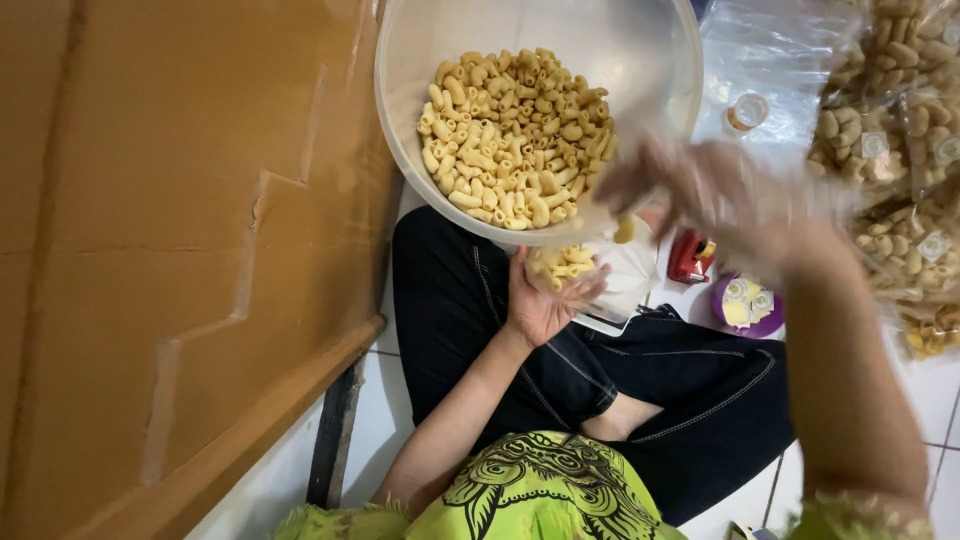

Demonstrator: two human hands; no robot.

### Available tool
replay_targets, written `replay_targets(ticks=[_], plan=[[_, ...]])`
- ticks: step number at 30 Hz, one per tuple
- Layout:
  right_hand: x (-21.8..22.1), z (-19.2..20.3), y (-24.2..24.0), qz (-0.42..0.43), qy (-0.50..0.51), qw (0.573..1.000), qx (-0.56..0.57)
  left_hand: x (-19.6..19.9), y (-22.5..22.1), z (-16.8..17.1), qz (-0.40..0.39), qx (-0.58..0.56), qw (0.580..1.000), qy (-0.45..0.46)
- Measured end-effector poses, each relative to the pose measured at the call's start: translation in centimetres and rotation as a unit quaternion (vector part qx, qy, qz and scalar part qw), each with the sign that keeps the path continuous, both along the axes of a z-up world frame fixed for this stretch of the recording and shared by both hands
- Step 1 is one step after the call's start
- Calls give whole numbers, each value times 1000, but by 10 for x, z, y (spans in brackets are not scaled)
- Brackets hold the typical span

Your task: The person fills small plastic bags with macaroni snacks from a large container, weighs them on a digital scale, and applies small labels to the bags.

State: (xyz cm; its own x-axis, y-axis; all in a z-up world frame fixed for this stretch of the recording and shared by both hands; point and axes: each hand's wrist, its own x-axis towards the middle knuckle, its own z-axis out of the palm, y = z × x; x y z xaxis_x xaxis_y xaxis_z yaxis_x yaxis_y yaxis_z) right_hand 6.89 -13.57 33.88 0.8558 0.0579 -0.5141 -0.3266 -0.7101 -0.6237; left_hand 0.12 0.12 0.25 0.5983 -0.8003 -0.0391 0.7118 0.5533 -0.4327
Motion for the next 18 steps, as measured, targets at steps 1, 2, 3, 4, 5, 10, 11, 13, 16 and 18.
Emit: replay_targets(ticks=[1,2,3,4,5,10,11,13,16,18], plan=[[24,-11,-6,1,0,1000,-1,-4,-1,-5,1,-1,1000,0],[50,-21,-13,58,-6,998,-17,-4,-2,-9,1,7,1000,22],[76,-31,-19,114,-10,993,-33,-4,-3,-13,1,15,999,45],[97,-40,-13,115,-13,993,-35,-3,-3,-6,2,14,999,42],[118,-50,-8,130,49,988,-73,-1,-2,2,3,8,999,48],[207,-168,-11,268,158,913,-265,-2,-1,-5,-12,27,996,83],[216,-185,-12,276,194,897,-286,0,0,0,-9,11,997,78],[223,-209,-9,285,232,878,-306,-1,2,5,-5,-6,997,76],[217,-219,0,393,266,797,-373,-1,0,3,-13,-15,998,66],[209,-215,7,381,293,792,-377,-2,-1,-1,-5,-38,996,80]])
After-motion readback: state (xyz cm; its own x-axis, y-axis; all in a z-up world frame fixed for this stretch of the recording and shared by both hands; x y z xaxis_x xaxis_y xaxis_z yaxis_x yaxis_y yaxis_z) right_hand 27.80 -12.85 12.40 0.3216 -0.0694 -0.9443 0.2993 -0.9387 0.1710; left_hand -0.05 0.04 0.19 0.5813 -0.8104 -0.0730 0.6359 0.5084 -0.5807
